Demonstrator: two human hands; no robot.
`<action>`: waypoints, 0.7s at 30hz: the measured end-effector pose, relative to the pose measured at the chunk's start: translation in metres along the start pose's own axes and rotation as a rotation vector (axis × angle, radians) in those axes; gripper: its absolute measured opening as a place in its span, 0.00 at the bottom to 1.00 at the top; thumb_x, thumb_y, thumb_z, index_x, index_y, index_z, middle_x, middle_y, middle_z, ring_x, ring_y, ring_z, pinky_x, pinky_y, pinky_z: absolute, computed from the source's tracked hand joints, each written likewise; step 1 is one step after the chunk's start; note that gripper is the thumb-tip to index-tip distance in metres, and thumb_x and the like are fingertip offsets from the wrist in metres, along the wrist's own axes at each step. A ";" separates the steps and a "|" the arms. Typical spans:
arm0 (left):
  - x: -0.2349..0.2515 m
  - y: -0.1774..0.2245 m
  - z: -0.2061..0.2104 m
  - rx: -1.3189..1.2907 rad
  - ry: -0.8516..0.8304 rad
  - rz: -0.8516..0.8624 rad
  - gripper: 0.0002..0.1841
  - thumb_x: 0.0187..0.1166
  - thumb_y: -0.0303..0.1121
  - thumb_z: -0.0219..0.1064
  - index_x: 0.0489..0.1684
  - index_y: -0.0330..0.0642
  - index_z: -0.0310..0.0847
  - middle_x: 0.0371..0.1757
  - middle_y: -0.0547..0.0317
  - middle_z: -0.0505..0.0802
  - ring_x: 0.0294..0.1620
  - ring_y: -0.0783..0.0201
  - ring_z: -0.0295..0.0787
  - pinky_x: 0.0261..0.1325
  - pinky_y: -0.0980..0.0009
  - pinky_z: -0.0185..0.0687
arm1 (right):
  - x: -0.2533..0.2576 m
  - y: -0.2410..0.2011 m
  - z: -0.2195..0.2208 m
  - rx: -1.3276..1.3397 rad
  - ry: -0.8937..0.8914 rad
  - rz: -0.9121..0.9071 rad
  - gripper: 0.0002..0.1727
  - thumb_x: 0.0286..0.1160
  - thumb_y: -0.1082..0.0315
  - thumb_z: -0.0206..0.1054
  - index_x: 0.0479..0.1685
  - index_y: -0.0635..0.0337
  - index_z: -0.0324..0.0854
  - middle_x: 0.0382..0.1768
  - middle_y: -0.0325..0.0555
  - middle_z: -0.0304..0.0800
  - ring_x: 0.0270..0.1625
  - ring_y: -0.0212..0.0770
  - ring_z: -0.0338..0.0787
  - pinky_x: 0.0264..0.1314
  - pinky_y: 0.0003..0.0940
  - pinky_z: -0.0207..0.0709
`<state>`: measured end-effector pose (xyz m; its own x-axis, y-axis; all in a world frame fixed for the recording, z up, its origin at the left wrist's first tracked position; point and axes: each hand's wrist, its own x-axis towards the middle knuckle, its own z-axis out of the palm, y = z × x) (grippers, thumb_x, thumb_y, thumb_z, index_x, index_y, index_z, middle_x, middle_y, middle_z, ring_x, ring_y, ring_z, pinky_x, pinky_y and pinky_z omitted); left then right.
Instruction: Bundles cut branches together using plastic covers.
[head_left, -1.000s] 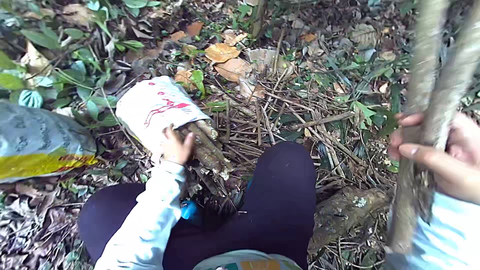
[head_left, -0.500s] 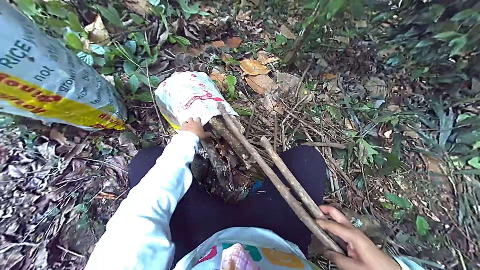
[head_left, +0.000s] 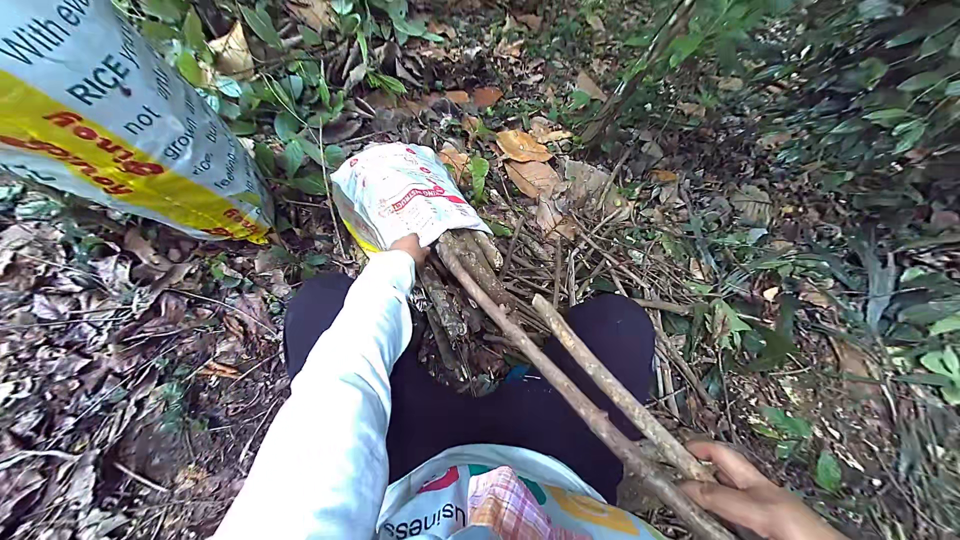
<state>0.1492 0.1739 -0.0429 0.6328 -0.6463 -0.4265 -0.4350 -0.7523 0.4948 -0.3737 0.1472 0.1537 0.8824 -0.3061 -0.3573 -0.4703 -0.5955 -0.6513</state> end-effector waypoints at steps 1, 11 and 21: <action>0.001 0.002 0.003 0.000 0.014 -0.023 0.28 0.92 0.46 0.56 0.79 0.29 0.73 0.73 0.24 0.83 0.78 0.29 0.77 0.79 0.30 0.67 | 0.000 -0.001 0.001 0.001 -0.008 0.001 0.20 0.52 0.77 0.75 0.49 0.79 0.89 0.65 0.86 0.75 0.55 0.71 0.87 0.55 0.61 0.84; 0.002 0.029 -0.008 -0.127 0.058 0.151 0.22 0.96 0.39 0.50 0.64 0.27 0.82 0.63 0.25 0.88 0.72 0.31 0.84 0.75 0.32 0.71 | 0.151 0.009 0.019 -0.272 0.054 0.085 0.23 0.51 0.73 0.77 0.54 0.61 0.92 0.76 0.70 0.74 0.49 0.62 0.94 0.45 0.59 0.89; 0.006 0.015 -0.017 -0.046 0.015 0.102 0.21 0.94 0.41 0.54 0.62 0.29 0.83 0.61 0.28 0.90 0.69 0.32 0.85 0.72 0.32 0.73 | 0.393 -0.067 0.034 -0.400 0.014 0.182 0.22 0.72 0.66 0.74 0.65 0.63 0.86 0.89 0.61 0.58 0.76 0.61 0.81 0.73 0.58 0.79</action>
<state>0.1578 0.1611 -0.0251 0.5963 -0.7169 -0.3612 -0.4676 -0.6760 0.5696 0.0039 0.0923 0.0345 0.7868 -0.4413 -0.4316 -0.5788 -0.7705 -0.2673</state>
